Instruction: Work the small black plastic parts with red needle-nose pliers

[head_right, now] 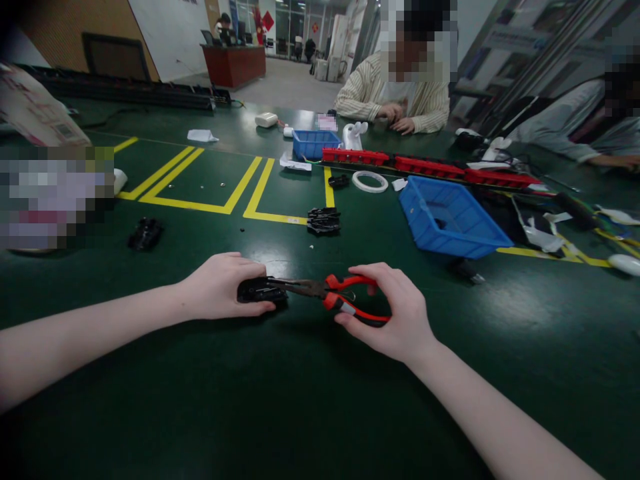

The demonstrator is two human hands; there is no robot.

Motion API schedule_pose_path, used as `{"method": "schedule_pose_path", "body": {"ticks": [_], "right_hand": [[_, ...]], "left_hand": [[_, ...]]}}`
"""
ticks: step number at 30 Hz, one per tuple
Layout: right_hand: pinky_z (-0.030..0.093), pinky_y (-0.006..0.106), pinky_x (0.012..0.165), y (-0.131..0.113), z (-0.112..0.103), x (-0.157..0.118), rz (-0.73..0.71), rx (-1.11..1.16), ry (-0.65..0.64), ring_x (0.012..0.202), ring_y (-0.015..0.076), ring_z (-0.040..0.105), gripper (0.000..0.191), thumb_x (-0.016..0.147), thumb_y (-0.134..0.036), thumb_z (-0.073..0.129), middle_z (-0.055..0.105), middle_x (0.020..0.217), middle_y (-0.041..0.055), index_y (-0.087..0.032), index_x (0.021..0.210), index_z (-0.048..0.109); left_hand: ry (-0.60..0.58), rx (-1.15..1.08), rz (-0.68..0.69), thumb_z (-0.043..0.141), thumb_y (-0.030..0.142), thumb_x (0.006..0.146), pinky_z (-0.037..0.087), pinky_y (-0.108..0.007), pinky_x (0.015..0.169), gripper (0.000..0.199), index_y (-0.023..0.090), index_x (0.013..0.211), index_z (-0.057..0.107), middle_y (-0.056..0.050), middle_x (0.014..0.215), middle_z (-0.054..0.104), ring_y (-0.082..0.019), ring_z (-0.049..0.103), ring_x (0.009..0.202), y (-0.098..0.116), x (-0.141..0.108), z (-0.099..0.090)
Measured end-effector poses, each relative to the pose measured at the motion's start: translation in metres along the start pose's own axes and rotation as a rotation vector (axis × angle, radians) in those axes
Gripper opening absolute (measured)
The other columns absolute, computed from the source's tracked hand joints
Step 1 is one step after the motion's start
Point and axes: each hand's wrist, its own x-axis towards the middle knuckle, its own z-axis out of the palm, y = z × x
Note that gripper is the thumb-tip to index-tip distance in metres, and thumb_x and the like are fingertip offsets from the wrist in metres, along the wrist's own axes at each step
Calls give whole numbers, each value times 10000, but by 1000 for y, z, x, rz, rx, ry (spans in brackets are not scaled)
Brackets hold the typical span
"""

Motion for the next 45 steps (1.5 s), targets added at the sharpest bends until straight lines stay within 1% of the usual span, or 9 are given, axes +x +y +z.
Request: {"method": "schedule_pose_path", "body": {"ticks": [5,9,15,19,27,30,34,39,45], "right_hand": [[517,490,715,-2,0,1,-24,-47,13,839,293,624,410,815,-466,646,664,994,95,-271,1161,544],[520,497,745,-3,0,2,21,-50,0,894,304,627,418,819,-467,650,656,1025,101,-266,1167,537],[526,468,737,-2,3,-1,123,10,-13,890,294,641,467,805,-516,659,647,1041,98,-254,1170,534],[537,409,700,-3,4,0,160,93,-41,815,251,648,433,812,-484,659,660,1000,72,-256,1162,547],[544,386,708,-10,1,0,144,125,-21,820,244,649,413,812,-466,660,664,1000,70,-263,1158,565],[532,355,648,-9,2,-2,147,127,-30,764,220,636,454,817,-453,656,669,998,68,-262,1217,558],[511,332,579,-11,3,-3,165,128,-93,731,209,633,546,835,-446,634,675,1000,73,-253,1330,506],[498,312,549,-17,3,-2,100,179,-161,692,192,636,353,836,-412,630,682,940,53,-247,1145,583],[506,327,600,-18,2,2,133,118,-118,758,212,641,382,797,-402,678,664,967,60,-251,1127,557]], "left_hand": [[-4,-36,-41,590,550,855,355,-270,578,353,198,865,578,-4,739,642,-170,582,645,-1,0,0],[-2,-104,-45,623,546,835,351,-259,573,355,193,817,579,1,726,635,-163,577,649,-3,1,0],[-22,-220,-54,627,570,824,315,-237,529,404,179,740,568,16,653,578,-136,533,589,-3,2,-4],[-16,-246,-83,580,620,836,305,-241,512,466,170,715,587,17,608,559,-125,519,548,-2,2,-6],[-6,-214,-21,544,607,871,330,-244,528,449,174,783,624,6,651,589,-138,556,591,-2,1,-6],[-13,-234,-9,560,581,874,348,-249,553,412,178,848,643,3,695,622,-142,574,618,-2,1,-6],[-12,-293,21,580,511,891,403,-259,622,383,209,1123,625,-7,871,694,-157,632,728,-1,0,-7],[2,-303,33,616,410,890,448,-276,685,449,217,1287,535,-26,1025,714,-177,664,819,0,-2,-6],[7,-286,15,596,398,913,433,-263,640,533,254,1405,453,-22,960,723,-168,659,738,0,-3,-7]]}}
